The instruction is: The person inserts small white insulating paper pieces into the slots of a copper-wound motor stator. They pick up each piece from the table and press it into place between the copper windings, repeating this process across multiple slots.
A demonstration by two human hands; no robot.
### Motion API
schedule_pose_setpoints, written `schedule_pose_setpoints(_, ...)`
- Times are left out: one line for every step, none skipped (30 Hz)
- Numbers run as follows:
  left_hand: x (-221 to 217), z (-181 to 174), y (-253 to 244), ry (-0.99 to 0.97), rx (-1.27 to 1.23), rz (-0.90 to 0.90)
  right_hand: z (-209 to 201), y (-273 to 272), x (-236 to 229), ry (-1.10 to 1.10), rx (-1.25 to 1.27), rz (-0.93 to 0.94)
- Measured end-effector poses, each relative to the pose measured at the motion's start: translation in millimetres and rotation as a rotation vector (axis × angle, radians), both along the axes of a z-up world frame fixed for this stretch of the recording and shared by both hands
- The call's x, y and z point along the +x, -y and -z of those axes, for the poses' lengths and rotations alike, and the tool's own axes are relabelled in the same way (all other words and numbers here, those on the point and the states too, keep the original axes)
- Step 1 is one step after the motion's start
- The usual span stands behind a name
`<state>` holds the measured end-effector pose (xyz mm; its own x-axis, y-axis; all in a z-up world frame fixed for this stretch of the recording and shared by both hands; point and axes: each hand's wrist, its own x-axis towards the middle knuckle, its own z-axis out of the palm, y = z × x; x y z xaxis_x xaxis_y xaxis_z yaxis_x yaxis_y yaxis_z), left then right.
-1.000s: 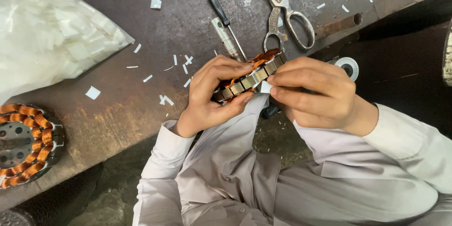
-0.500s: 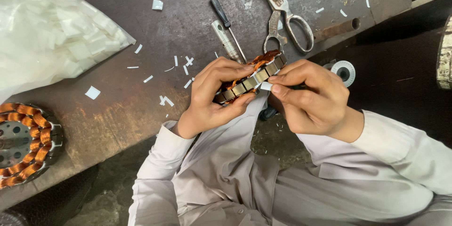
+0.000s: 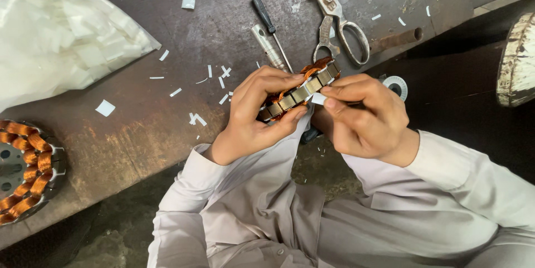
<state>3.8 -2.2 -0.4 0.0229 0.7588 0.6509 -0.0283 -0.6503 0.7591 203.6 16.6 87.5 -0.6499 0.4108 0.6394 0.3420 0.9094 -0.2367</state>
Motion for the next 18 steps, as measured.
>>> schedule_pose_setpoints(0.9, -0.1, 0.2, 0.004, -0.01, -0.001, 0.6, 0.6, -2.1, -0.089, -0.062, 0.027)
schedule_pose_setpoints(1.4, -0.2, 0.5, 0.009, -0.021, -0.002, 1.0, 0.1, -3.9, -0.177, -0.127, 0.054)
schedule_pose_setpoints(1.6, -0.3, 0.4, 0.013, -0.033, -0.003, 1.0, -1.3, -4.5, -0.088, -0.063, 0.019)
schedule_pose_setpoints(1.2, -0.4, 0.4, 0.019, -0.033, 0.003, -2.1, -3.4, -1.6, 0.0, 0.0, -0.013)
schedule_pose_setpoints(0.8, -0.3, 0.1, 0.024, -0.033, 0.009, -4.8, -6.3, 1.7, 0.088, 0.062, -0.045)
schedule_pose_setpoints(0.5, 0.0, 0.4, 0.03, -0.037, 0.018, -6.4, -8.6, 4.6, 0.135, 0.121, -0.092)
schedule_pose_setpoints(0.6, 0.5, 0.2, 0.021, -0.033, 0.011, -9.8, -12.6, 9.5, 0.182, 0.181, -0.139)
schedule_pose_setpoints(0.6, 1.0, 0.1, 0.012, -0.029, 0.005, -11.7, -14.9, 12.9, 0.227, 0.241, -0.185)
schedule_pose_setpoints(1.0, 1.2, 0.2, 0.003, -0.026, -0.001, -11.8, -14.6, 13.7, 0.229, 0.242, -0.177)
schedule_pose_setpoints(1.2, 1.4, -0.1, -0.001, -0.022, -0.003, -11.8, -14.0, 13.4, 0.23, 0.244, -0.167)
schedule_pose_setpoints(1.5, 1.2, -0.1, -0.004, -0.019, -0.004, -12.3, -13.0, 12.4, 0.232, 0.247, -0.157)
schedule_pose_setpoints(1.6, 0.7, -1.1, -0.009, -0.012, -0.007, -13.0, -12.6, 10.2, 0.235, 0.267, -0.157)
schedule_pose_setpoints(1.6, 0.0, -1.7, -0.003, -0.012, -0.006, -13.8, -12.2, 6.9, 0.237, 0.286, -0.158)
schedule_pose_setpoints(1.5, -0.7, -2.1, 0.003, -0.012, -0.008, -15.7, -12.2, 4.0, 0.24, 0.305, -0.161)
schedule_pose_setpoints(1.1, -1.0, -2.5, 0.009, -0.013, -0.009, -18.5, -12.6, 1.9, 0.262, 0.324, -0.164)
schedule_pose_setpoints(1.0, -0.8, -2.2, 0.011, -0.016, -0.004, -21.7, -12.8, 0.5, 0.287, 0.34, -0.168)
schedule_pose_setpoints(0.8, -0.3, -2.3, 0.013, -0.019, 0.001, -24.3, -12.9, -0.7, 0.312, 0.356, -0.173)
schedule_pose_setpoints(1.0, 0.3, -2.1, 0.016, -0.024, 0.006, -26.8, -12.4, -1.5, 0.328, 0.366, -0.167)
